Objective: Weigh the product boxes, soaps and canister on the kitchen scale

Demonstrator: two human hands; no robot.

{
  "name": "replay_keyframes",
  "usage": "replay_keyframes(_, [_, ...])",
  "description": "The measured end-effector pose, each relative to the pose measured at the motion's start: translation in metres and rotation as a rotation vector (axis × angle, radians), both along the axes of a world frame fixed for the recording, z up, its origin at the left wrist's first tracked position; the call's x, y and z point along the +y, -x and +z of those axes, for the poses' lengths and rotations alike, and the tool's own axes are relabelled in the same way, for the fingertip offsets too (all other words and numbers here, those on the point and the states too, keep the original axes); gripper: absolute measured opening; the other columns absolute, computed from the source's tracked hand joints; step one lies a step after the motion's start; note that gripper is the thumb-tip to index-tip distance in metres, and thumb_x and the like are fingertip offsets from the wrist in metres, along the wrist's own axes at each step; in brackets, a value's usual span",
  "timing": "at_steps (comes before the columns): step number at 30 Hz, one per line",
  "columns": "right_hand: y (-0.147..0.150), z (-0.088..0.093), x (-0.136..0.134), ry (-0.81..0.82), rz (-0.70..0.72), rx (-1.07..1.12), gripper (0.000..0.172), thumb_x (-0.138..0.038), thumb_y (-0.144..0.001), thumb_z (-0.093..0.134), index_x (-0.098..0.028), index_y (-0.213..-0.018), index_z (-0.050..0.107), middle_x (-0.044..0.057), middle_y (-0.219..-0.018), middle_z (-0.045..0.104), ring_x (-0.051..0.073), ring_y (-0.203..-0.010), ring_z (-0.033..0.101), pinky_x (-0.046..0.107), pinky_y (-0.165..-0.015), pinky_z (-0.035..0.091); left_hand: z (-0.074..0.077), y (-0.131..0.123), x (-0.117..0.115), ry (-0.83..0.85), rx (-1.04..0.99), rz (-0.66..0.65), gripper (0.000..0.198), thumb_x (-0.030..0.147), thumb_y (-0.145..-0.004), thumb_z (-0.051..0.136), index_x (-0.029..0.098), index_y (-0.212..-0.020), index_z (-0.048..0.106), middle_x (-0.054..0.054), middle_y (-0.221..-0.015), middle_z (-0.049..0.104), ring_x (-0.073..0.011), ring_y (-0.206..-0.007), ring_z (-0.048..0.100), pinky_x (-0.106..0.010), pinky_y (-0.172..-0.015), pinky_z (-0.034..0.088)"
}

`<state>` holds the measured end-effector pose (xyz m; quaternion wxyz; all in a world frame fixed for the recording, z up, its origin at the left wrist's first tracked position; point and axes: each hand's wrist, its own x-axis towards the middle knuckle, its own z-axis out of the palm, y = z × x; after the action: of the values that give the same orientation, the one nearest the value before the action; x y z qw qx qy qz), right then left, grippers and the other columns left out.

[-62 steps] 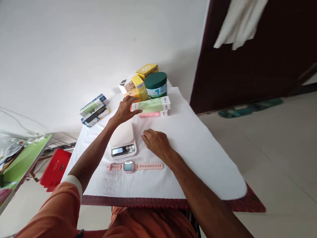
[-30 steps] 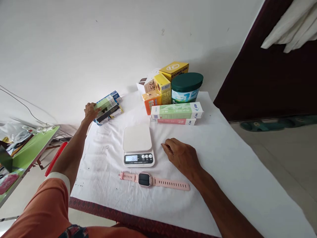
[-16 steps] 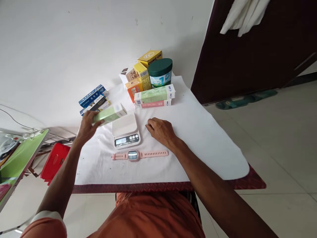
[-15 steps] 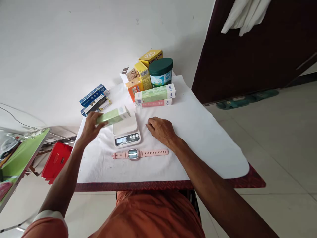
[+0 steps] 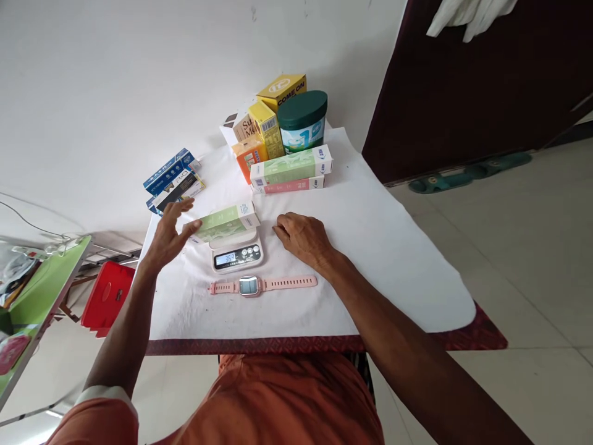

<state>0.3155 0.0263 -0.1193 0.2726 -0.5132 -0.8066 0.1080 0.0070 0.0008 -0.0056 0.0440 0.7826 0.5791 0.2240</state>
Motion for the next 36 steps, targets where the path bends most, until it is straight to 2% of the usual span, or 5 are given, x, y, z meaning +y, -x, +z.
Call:
replay_keyframes(5, [0.0, 0.002, -0.001, 0.015, 0.001, 0.002, 0.027, -0.028, -0.1, 0.049, -0.02, -0.082, 0.067, 0.008, -0.085, 0.073, 0.019, -0.07, 0.059, 0.031, -0.064, 0.031, 0.011, -0.005, -0.003, -0.048, 0.015, 0.005, 0.053, 0.057, -0.102, 0.054, 0.026, -0.143, 0.052, -0.012, -0.134, 0.061, -0.028, -0.129, 0.059, -0.047, -0.111, 0.048])
replay_keyframes(13, [0.0, 0.002, -0.002, -0.024, 0.003, 0.044, 0.025, -0.029, -0.099, 0.05, -0.02, -0.08, 0.064, 0.007, -0.082, 0.071, 0.018, -0.068, 0.058, 0.03, -0.063, 0.033, -0.012, -0.017, 0.005, 0.062, 0.205, -0.034, 0.051, 0.05, -0.097, 0.064, 0.025, -0.14, 0.054, -0.013, -0.13, 0.063, -0.0325, -0.125, 0.058, -0.051, -0.106, 0.047])
replay_keyframes(19, [-0.031, 0.028, 0.007, -0.243, -0.265, 0.342, 0.032, -0.038, -0.1, 0.05, -0.023, -0.073, 0.057, 0.006, -0.074, 0.067, 0.017, -0.065, 0.056, 0.031, -0.065, 0.04, -0.001, -0.027, 0.019, 0.149, 0.275, -0.108, 0.024, 0.035, -0.094, 0.067, 0.024, -0.115, 0.063, -0.008, -0.106, 0.07, -0.0292, -0.098, 0.067, -0.044, -0.09, 0.051])
replay_keyframes(26, [-0.062, 0.052, 0.001, -0.36, -0.639, 0.631, 0.037, -0.052, -0.101, 0.051, -0.028, -0.074, 0.056, 0.006, -0.07, 0.064, 0.019, -0.064, 0.052, 0.036, -0.064, 0.043, 0.018, -0.114, 0.045, 0.052, 0.356, -0.331, 0.024, 0.032, -0.098, 0.064, 0.023, -0.118, 0.057, -0.01, -0.115, 0.068, -0.0295, -0.11, 0.064, -0.046, -0.097, 0.048])
replay_keyframes(36, [-0.059, 0.061, -0.003, -0.432, -0.611, 0.66, 0.037, -0.049, -0.1, 0.053, -0.024, -0.072, 0.054, 0.002, -0.064, 0.059, 0.017, -0.06, 0.053, 0.032, -0.062, 0.044, -0.028, -0.202, 0.108, 0.037, 0.496, -0.293, 0.032, 0.027, -0.093, 0.071, 0.018, -0.121, 0.058, -0.018, -0.126, 0.062, -0.0353, -0.121, 0.059, -0.048, -0.097, 0.049])
